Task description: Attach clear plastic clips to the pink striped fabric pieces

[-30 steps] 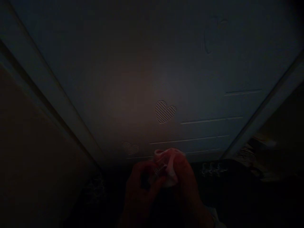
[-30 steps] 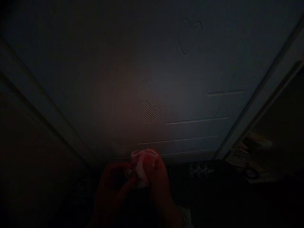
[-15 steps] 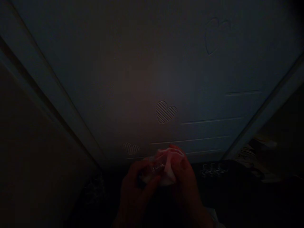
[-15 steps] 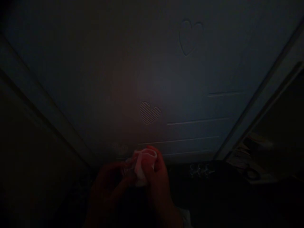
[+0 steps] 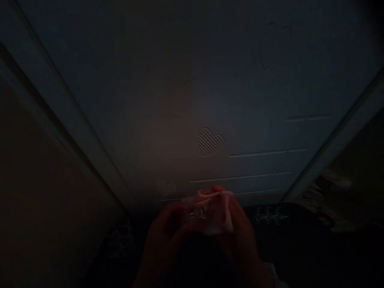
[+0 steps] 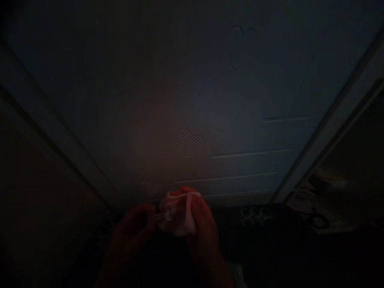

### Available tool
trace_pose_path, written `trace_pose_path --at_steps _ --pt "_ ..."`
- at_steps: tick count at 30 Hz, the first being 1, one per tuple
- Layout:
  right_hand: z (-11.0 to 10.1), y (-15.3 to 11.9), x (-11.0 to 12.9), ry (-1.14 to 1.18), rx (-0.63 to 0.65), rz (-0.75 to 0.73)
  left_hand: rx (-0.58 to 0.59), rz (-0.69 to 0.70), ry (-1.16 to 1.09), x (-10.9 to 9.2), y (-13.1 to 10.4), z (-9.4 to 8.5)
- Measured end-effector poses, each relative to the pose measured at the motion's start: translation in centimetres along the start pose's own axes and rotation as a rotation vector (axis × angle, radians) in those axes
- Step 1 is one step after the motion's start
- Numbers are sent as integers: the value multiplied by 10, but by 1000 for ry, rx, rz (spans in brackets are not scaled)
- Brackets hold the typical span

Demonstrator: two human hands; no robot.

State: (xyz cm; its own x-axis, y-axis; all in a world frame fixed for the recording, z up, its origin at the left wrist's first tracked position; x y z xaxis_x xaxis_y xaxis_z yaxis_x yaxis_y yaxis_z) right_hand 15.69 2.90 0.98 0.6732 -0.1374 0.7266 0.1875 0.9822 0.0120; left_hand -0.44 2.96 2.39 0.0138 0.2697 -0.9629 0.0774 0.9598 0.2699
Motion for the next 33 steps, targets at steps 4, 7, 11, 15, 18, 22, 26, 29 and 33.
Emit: trace_pose_path --at_steps 4,7,11,15,18,22,26,29,33 --pt "4 -2 -1 -178 112 -1 -15 -64 -51 1 1 -4" --pt "8 -6 -5 -398 238 4 -28 -81 -99 -3 2 -4" --pt "17 -11 -7 -655 395 -50 -41 -126 -118 -7 5 -1" --pt "22 -11 -6 -797 435 -108 -85 -164 -109 -8 6 -4" --pt "24 -11 -8 -877 451 -124 -85 -153 -98 -6 6 -4" --pt "26 -10 -10 -996 470 -167 -57 -141 4 -2 3 -3" --pt "26 -7 -18 -1127 515 -133 -12 -125 189 -2 0 3" --pt "23 -2 -23 -1205 505 -116 3 -83 318 -7 -1 9" --pt "20 2 -28 -1269 462 -105 29 -34 425 -9 0 18"
Point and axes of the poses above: each hand's wrist, its own y-axis towards the middle knuckle, its own z-axis out of the palm, x = y × z, the point moved 7 cm from there along y, towards the middle knuckle, and after that the axes turned 5 degrees about -y, right-handed, at the moved point
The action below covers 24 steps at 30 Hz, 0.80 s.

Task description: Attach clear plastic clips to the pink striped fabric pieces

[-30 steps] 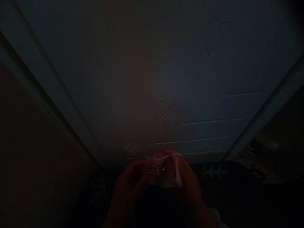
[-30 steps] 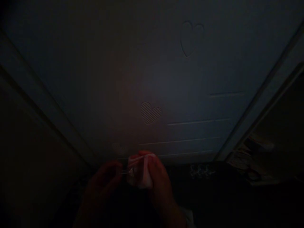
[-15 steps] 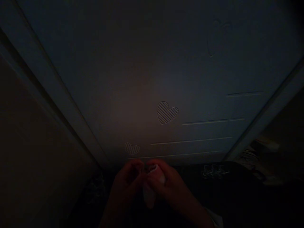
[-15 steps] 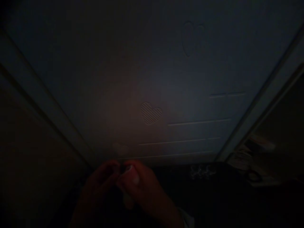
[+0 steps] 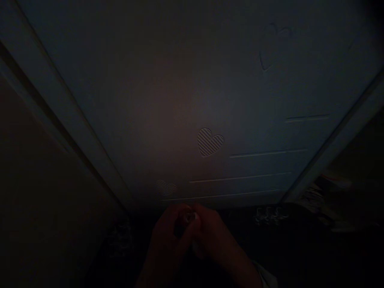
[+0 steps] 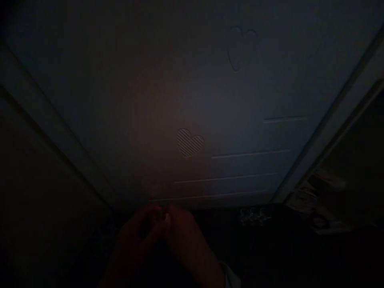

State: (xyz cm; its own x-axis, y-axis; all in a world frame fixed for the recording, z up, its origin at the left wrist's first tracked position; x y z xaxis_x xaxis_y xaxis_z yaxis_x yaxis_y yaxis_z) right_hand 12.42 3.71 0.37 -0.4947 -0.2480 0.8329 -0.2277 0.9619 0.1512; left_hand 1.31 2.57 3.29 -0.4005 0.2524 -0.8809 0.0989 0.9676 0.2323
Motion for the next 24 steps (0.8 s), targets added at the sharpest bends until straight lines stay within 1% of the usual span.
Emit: trace_pose_path --at_steps 4,8,14,16,19,24 --pt "1 0 -2 -19 3 18 -17 26 46 3 1 -2" --pt "0 -2 1 52 33 -28 -9 61 19 6 2 -7" --pt "1 -9 7 167 138 -47 -3 -31 -109 17 0 -17" --pt "-1 -11 10 216 155 -64 -6 -61 -132 20 -1 -19" --pt "-4 -12 13 303 146 -90 -12 -69 -114 20 -3 -21" --pt "-8 -10 7 462 63 -38 44 45 -116 9 -6 -19"
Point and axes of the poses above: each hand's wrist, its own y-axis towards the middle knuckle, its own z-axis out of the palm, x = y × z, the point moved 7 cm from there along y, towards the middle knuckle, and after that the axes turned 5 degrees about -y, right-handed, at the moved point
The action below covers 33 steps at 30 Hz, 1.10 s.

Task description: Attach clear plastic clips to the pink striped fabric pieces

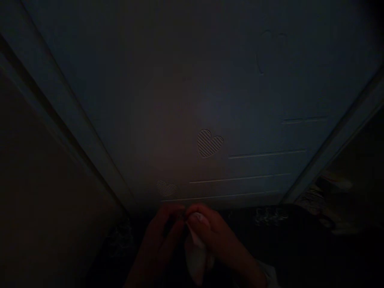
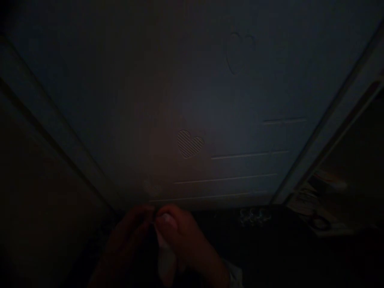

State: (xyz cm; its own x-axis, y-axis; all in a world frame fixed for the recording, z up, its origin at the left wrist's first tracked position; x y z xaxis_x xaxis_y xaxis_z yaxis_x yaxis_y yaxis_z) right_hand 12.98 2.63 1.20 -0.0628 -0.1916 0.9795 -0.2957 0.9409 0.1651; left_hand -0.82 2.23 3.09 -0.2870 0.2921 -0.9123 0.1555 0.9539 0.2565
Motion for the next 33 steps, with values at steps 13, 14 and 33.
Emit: trace_pose_path --at_steps 13,14,33 --pt "-26 4 -24 273 -324 131 113 316 -12 -27 -2 22" --pt "-26 4 -24 313 -342 140 110 317 6 -26 -2 23" --pt "-40 -2 -18 662 -544 46 104 310 211 -21 -6 47"
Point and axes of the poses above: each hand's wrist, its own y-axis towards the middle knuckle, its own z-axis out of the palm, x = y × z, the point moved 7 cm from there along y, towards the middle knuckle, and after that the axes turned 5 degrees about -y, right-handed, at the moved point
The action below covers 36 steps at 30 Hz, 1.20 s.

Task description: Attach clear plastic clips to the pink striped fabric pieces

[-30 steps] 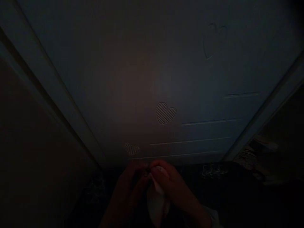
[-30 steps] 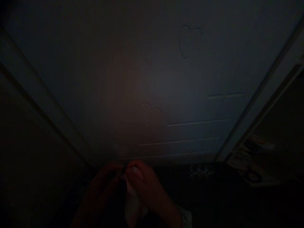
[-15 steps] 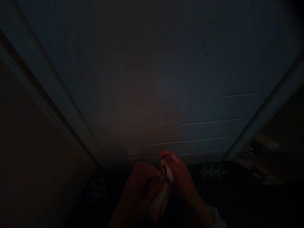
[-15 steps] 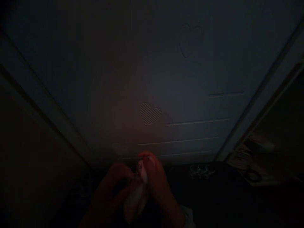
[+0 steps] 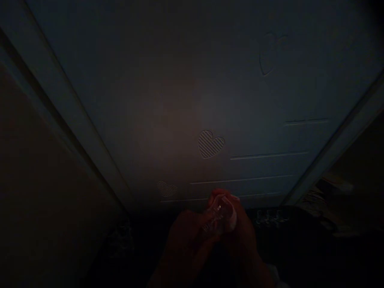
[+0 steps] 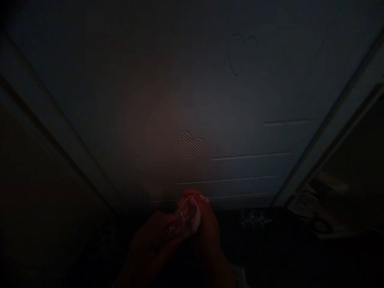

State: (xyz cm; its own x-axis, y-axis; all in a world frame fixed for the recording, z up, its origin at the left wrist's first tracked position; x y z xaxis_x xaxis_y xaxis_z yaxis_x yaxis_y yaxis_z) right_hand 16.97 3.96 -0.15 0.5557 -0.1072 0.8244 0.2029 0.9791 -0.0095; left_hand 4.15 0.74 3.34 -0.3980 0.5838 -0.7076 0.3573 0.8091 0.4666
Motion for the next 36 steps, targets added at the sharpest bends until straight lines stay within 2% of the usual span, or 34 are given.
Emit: trace_pose_path --at_steps 2,5,12,16,21,24,29,32,36 --pt "2 -1 1 5 14 -28 -30 57 33 1 -1 2" --pt "6 -3 -2 49 40 -19 -138 139 63 -3 -1 -1" --pt "14 -9 -7 12 165 -11 -263 251 125 -24 4 -7" --pt "17 -11 -14 54 169 55 -376 349 106 -28 1 -10" --pt "22 -14 -18 1 233 43 -363 373 132 -25 1 -10" --pt "22 -15 -12 -75 270 8 -345 372 117 -27 2 -12" --pt "12 -10 3 -127 127 -24 -241 257 73 -18 4 -9" --pt "10 -9 8 -206 93 -65 -320 164 -12 -4 1 -22" --pt "17 -12 5 -357 166 -111 -361 59 -38 9 -3 -40"
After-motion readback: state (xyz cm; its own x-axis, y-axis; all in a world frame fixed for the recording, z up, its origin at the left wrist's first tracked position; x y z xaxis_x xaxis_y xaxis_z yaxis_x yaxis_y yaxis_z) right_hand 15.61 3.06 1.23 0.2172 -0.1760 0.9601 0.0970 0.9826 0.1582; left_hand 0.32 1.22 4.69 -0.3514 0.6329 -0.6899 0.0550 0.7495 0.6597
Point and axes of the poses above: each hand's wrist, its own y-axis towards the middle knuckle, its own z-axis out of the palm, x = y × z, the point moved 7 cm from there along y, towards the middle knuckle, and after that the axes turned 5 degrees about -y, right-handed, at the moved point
